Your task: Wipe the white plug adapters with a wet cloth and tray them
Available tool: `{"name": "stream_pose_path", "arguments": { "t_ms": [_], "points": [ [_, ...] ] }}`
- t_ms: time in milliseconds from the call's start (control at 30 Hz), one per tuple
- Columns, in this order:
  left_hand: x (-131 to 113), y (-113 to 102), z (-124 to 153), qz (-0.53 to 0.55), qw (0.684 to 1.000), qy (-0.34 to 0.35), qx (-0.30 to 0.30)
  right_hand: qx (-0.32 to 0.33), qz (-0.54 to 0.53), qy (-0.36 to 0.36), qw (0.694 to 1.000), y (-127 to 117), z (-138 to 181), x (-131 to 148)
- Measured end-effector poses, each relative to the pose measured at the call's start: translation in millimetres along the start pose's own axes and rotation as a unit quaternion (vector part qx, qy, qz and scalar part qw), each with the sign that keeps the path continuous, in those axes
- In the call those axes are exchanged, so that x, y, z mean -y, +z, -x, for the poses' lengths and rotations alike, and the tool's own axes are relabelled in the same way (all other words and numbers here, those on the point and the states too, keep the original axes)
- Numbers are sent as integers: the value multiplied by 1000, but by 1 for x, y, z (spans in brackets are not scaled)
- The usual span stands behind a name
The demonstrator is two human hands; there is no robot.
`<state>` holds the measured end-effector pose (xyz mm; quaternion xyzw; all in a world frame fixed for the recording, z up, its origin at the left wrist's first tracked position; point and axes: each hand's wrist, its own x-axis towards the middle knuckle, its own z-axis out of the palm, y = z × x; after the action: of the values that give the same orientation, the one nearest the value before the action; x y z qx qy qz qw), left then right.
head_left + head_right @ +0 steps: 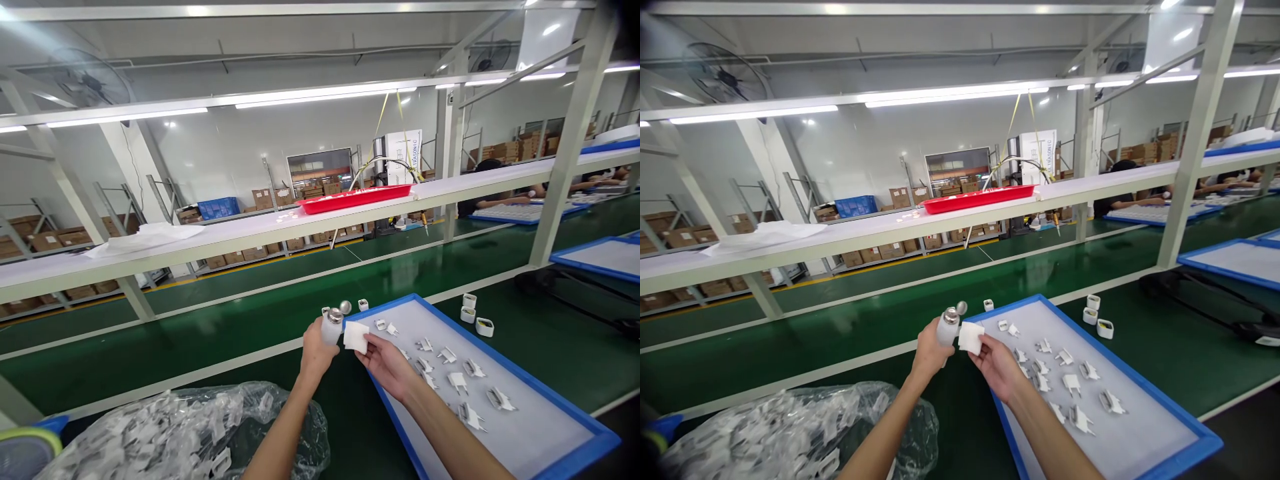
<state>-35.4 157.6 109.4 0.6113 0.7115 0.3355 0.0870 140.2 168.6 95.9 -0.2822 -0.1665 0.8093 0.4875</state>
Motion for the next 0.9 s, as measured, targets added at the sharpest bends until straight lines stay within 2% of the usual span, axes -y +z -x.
{"name": "stream_pose_path", "arguments": {
  "t_ms": [167, 300, 467, 733, 900],
  "points": [
    [22, 11, -7, 72, 992, -90, -42, 4, 16, 5, 1000, -6, 18, 5],
    [32, 17, -6, 94, 989, -101, -54, -3, 21, 9, 1000, -9, 27, 11],
    [30, 13, -5, 91, 993, -53, -49, -19, 16, 19, 1000, -9, 28, 13],
    [8, 0, 4, 64, 996, 33, -51, -24, 17, 28, 999, -8, 25, 9],
    [-5, -4, 11, 25, 996, 84, -29, -35, 12, 25, 999, -6, 22, 8]
  ]
}}
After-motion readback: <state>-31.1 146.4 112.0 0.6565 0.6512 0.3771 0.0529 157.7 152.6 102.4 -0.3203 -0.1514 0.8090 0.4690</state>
